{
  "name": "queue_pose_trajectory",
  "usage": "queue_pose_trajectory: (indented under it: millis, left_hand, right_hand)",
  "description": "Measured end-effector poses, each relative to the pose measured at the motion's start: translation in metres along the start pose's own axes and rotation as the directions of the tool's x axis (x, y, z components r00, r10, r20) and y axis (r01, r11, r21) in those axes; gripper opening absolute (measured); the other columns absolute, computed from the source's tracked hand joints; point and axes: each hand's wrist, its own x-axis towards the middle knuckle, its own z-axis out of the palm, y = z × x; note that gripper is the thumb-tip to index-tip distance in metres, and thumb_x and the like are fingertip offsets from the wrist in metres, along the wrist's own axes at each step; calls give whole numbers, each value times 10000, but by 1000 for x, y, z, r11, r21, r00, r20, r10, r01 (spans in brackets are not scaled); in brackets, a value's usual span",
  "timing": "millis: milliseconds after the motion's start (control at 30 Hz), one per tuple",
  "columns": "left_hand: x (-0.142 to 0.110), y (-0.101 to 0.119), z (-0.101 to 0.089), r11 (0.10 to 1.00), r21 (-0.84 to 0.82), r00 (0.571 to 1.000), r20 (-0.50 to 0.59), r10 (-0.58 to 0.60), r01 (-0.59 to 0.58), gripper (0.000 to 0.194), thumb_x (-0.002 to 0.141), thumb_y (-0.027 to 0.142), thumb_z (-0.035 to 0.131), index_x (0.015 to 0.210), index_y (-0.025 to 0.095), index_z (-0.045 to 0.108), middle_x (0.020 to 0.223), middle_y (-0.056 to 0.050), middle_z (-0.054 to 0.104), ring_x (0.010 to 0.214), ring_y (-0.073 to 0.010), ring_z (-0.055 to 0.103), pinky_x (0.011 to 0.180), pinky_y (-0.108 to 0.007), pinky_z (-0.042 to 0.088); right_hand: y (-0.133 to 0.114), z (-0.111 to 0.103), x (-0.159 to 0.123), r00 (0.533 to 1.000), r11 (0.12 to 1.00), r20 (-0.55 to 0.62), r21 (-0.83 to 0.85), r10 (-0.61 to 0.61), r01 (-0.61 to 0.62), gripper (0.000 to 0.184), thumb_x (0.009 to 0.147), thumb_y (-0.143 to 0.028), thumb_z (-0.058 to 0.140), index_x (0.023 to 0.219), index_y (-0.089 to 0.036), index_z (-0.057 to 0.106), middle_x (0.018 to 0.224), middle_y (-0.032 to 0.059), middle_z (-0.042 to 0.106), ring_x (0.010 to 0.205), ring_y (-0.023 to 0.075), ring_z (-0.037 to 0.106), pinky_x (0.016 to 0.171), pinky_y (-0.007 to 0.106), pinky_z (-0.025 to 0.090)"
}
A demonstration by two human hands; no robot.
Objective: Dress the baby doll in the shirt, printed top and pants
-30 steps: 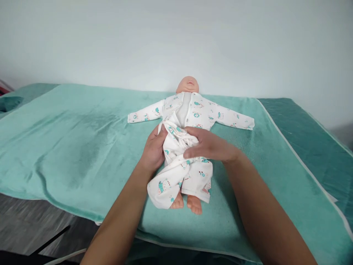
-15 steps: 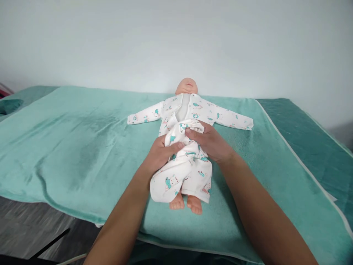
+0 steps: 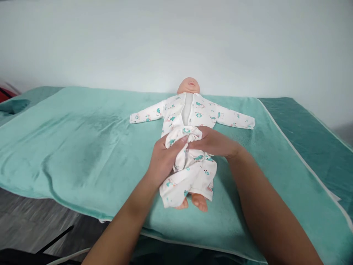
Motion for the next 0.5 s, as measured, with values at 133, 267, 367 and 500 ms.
queue_pose_trajectory:
  millis: [133, 267, 367, 500]
  left_hand:
    - [-35, 8, 8, 993, 102, 997, -52, -53, 58, 248, 798, 431, 775, 871, 205, 705, 661, 24, 620, 587, -130, 530, 523, -237, 417]
    - [-73, 16, 13, 960, 185, 975, -107, -193, 210, 269, 779, 436, 774, 728, 211, 635, 600, 31, 548, 558, -122, 476, 485, -228, 369]
    - [-98, 21, 16, 943, 68, 941, -113, -318, 326, 292, 764, 486, 776, 749, 222, 651, 642, 20, 575, 586, -126, 496, 519, -232, 399]
    - [-122, 23, 19, 891, -193, 886, -146, -440, 411, 306, 753, 505, 785, 885, 236, 720, 733, -11, 651, 660, -162, 586, 602, -270, 468]
  right_hand:
    - [-1, 0, -2, 999, 987, -29, -154, -43, 38, 127, 774, -296, 706, 814, -176, 710, 828, 6, 717, 803, 180, 639, 697, 270, 465]
    - [2, 2, -1, 986, 943, 61, -289, -155, 166, 51, 751, -203, 646, 739, -175, 687, 743, -3, 698, 721, 155, 610, 674, 263, 431]
    - [6, 5, 2, 986, 907, 69, -387, -154, 169, 88, 732, -168, 621, 758, -179, 704, 779, -3, 719, 724, 153, 621, 677, 264, 418]
    - [6, 7, 2, 995, 880, 61, -466, -77, 96, 90, 717, -159, 635, 733, -199, 714, 786, -11, 732, 720, 160, 637, 667, 270, 414]
